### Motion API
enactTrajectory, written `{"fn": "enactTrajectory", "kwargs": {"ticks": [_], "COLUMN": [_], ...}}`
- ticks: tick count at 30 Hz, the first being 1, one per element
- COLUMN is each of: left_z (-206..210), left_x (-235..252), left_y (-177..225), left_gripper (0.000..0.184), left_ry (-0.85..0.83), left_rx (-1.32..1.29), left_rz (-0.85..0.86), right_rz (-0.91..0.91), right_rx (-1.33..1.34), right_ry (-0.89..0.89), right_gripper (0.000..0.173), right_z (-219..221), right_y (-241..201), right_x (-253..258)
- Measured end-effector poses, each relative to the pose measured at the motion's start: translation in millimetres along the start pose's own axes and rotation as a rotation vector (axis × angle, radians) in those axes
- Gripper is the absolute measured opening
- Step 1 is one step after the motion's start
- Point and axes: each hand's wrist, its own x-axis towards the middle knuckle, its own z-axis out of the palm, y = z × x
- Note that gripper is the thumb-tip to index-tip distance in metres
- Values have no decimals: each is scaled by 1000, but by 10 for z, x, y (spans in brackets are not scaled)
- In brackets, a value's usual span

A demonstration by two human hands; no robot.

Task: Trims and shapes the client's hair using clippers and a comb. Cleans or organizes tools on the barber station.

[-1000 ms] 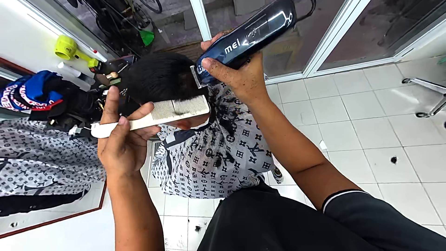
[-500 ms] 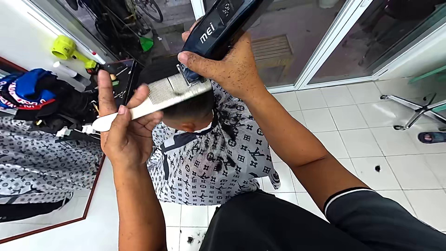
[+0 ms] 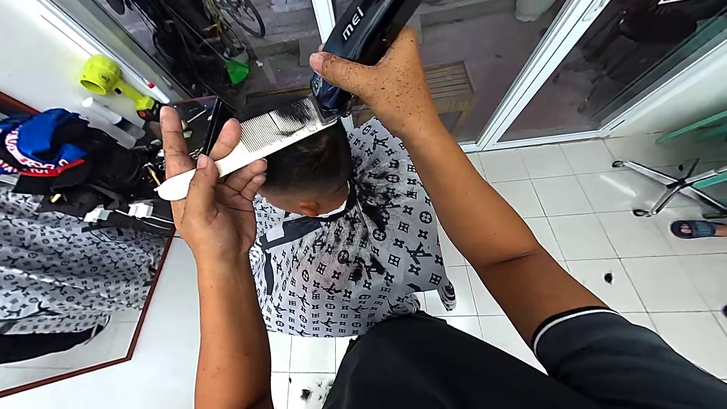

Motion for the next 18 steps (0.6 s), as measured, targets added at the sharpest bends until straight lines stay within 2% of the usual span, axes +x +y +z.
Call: {"fn": "enactTrajectory", "kwargs": {"ticks": [4, 9, 14, 18], "left_z": [-7, 247, 870, 904], "left_x": [-34, -424, -1025, -1025], "left_y": [15, -61, -609, -787], "left_gripper": [61, 51, 43, 43], "left_ry": [-13, 129, 308, 494], "left_rx": [-14, -14, -350, -417], "left_rz": [36, 111, 21, 92], "right_rz": [-50, -171, -319, -326], "right_rx": [31, 63, 157, 238], "right_ry": [-41, -148, -147, -211], "right_gripper": [37, 43, 44, 44], "right_z": [218, 315, -121, -615], "right_y": [-168, -409, -456, -356], "right_x": [-22, -193, -247, -211]}}
